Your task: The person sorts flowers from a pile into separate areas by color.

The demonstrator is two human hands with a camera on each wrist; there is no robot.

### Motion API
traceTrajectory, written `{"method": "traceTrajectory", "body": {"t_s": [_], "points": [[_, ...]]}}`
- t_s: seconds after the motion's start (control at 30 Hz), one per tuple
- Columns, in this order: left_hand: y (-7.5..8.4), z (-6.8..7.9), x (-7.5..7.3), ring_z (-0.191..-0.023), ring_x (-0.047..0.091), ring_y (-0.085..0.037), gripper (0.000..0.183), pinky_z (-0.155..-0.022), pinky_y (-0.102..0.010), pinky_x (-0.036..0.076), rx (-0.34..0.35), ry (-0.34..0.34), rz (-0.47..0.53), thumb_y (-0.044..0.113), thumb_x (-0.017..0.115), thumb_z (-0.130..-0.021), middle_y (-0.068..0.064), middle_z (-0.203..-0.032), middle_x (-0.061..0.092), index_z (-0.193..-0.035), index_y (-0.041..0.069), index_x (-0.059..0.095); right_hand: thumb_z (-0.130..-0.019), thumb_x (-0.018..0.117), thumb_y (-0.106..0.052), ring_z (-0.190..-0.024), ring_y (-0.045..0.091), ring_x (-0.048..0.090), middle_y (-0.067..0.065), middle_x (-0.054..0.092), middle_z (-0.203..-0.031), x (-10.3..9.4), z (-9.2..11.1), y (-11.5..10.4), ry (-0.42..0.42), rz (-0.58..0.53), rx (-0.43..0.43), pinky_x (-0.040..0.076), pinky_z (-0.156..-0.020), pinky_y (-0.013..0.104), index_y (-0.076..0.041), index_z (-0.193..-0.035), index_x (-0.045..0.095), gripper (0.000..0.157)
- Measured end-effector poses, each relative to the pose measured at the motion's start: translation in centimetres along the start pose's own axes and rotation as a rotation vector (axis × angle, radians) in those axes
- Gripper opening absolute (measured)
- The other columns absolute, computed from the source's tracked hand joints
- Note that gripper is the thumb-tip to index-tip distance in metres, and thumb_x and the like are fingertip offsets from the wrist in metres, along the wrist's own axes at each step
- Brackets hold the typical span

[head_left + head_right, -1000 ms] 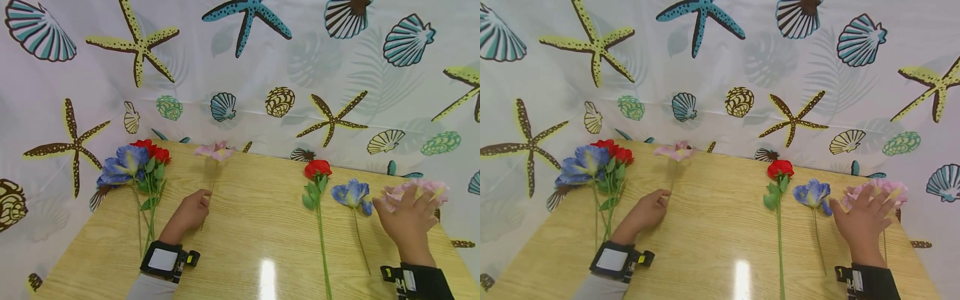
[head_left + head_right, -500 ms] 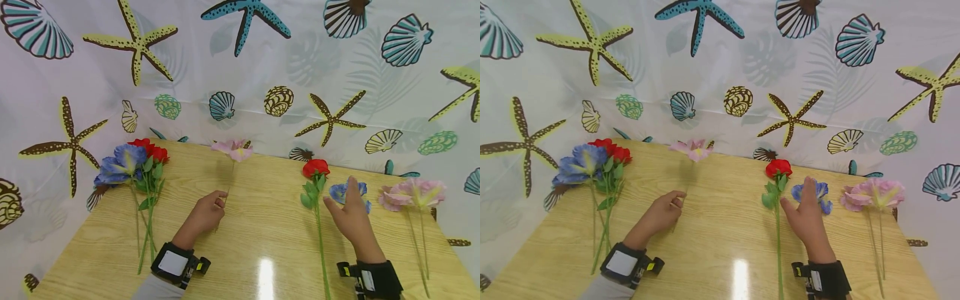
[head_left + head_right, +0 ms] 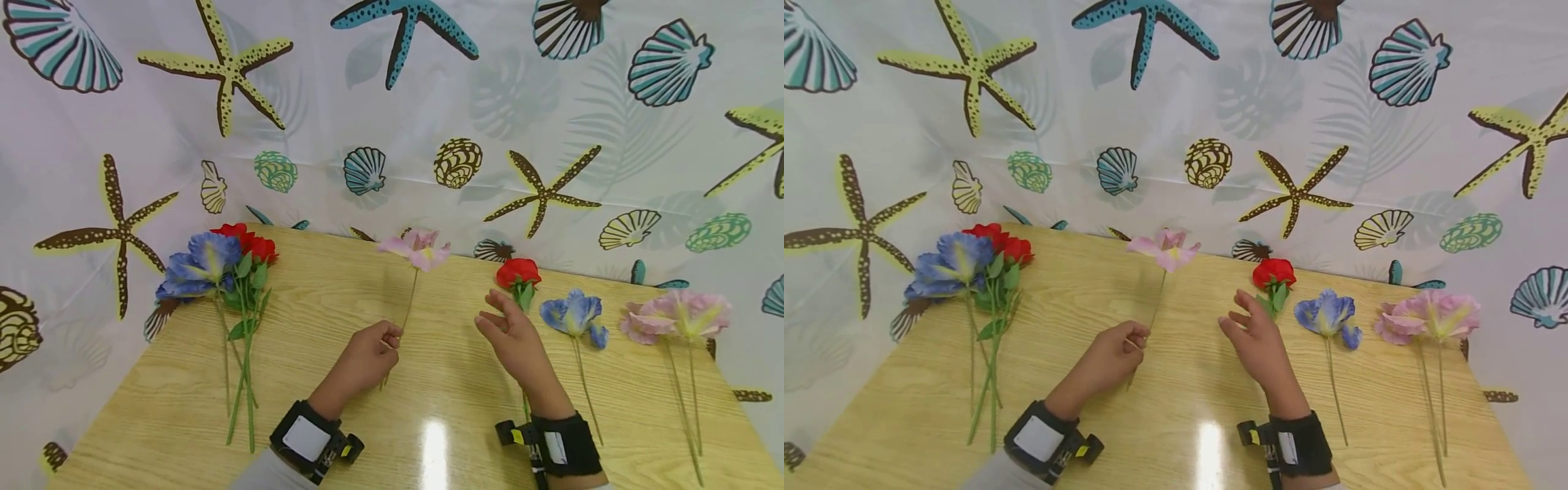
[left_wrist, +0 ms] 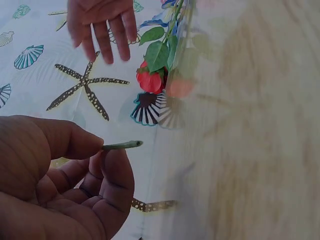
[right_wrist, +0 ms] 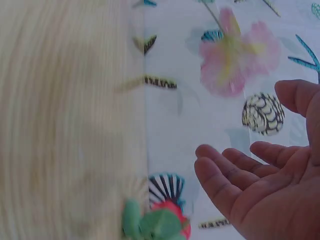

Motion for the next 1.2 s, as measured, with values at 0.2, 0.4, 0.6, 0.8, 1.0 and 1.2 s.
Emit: {"method": "traceTrajectory", "body": {"t_s": [0.2,0.4,0.6,0.8,1.0,1.2], "points": [[0.9,0.1,0.9,-0.088,0.063,-0.021,0.023,-0.071,-0.033,0.053,0.037,-0.015,-0.012,0.000,0.056,-0.094,-0.011,-0.104,0.062,-0.117,-0.003,0.062,-0.101,0.061,-0.017,-0.118,0.031,0.059,0.018,0.050,-0.141,3.8,-0.6,-1.3,0.046,-0.061,-0.040,0.050,-0.095,0.045,-0.008,-0.151,0.039,0.055],[1.7,0.3,2.0,-0.087,0.063,-0.016,0.019,-0.072,-0.031,0.052,0.056,-0.050,-0.031,0.002,0.057,-0.093,-0.008,-0.102,0.065,-0.111,0.000,0.064,-0.097,0.066,-0.011,-0.096,0.023,0.064,0.016,0.064,-0.115,5.4,-0.5,-2.5,0.125,-0.131,-0.067,0.052,-0.082,0.030,-0.007,-0.138,0.055,0.043],[2.3,0.4,3.0,-0.086,0.064,-0.015,0.014,-0.070,-0.029,0.052,0.087,-0.080,-0.044,0.000,0.057,-0.093,-0.012,-0.101,0.067,-0.105,-0.001,0.064,-0.096,0.062,-0.002,-0.081,0.018,0.064,0.013,0.062,-0.100,5.3,-0.2,-2.6,0.195,-0.247,-0.039,0.054,-0.071,0.026,-0.002,-0.125,0.059,0.029],[2.6,0.6,3.5,-0.084,0.063,-0.015,0.012,-0.068,-0.028,0.052,0.101,-0.072,-0.038,-0.001,0.059,-0.092,-0.012,-0.099,0.067,-0.103,-0.001,0.063,-0.097,0.058,0.003,-0.079,0.018,0.065,0.012,0.056,-0.099,5.4,-0.1,-2.3,0.193,-0.366,0.000,0.057,-0.068,0.028,-0.001,-0.123,0.056,0.026],[2.9,0.7,3.7,-0.084,0.063,-0.015,0.012,-0.070,-0.026,0.052,0.128,-0.054,-0.031,-0.003,0.059,-0.090,-0.010,-0.096,0.066,-0.101,-0.002,0.062,-0.098,0.057,0.001,-0.078,0.016,0.062,0.011,0.055,-0.098,5.6,-0.2,-2.1,0.196,-0.375,0.005,0.056,-0.067,0.028,-0.001,-0.123,0.056,0.025],[2.8,0.7,3.8,-0.082,0.062,-0.012,0.012,-0.068,-0.025,0.051,0.127,-0.066,-0.022,-0.002,0.060,-0.090,-0.004,-0.091,0.063,-0.101,-0.001,0.062,-0.098,0.056,0.000,-0.078,0.017,0.061,0.010,0.055,-0.097,5.7,-0.2,-2.0,0.199,-0.362,0.005,0.056,-0.064,0.029,-0.003,-0.123,0.057,0.026]]}}
Point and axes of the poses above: each hand's wrist, its own z-axis away from the middle knuckle, its own x-axis out of the palm, y = z × x, the point moved 9 cm from there along -z, towards the middle knuckle
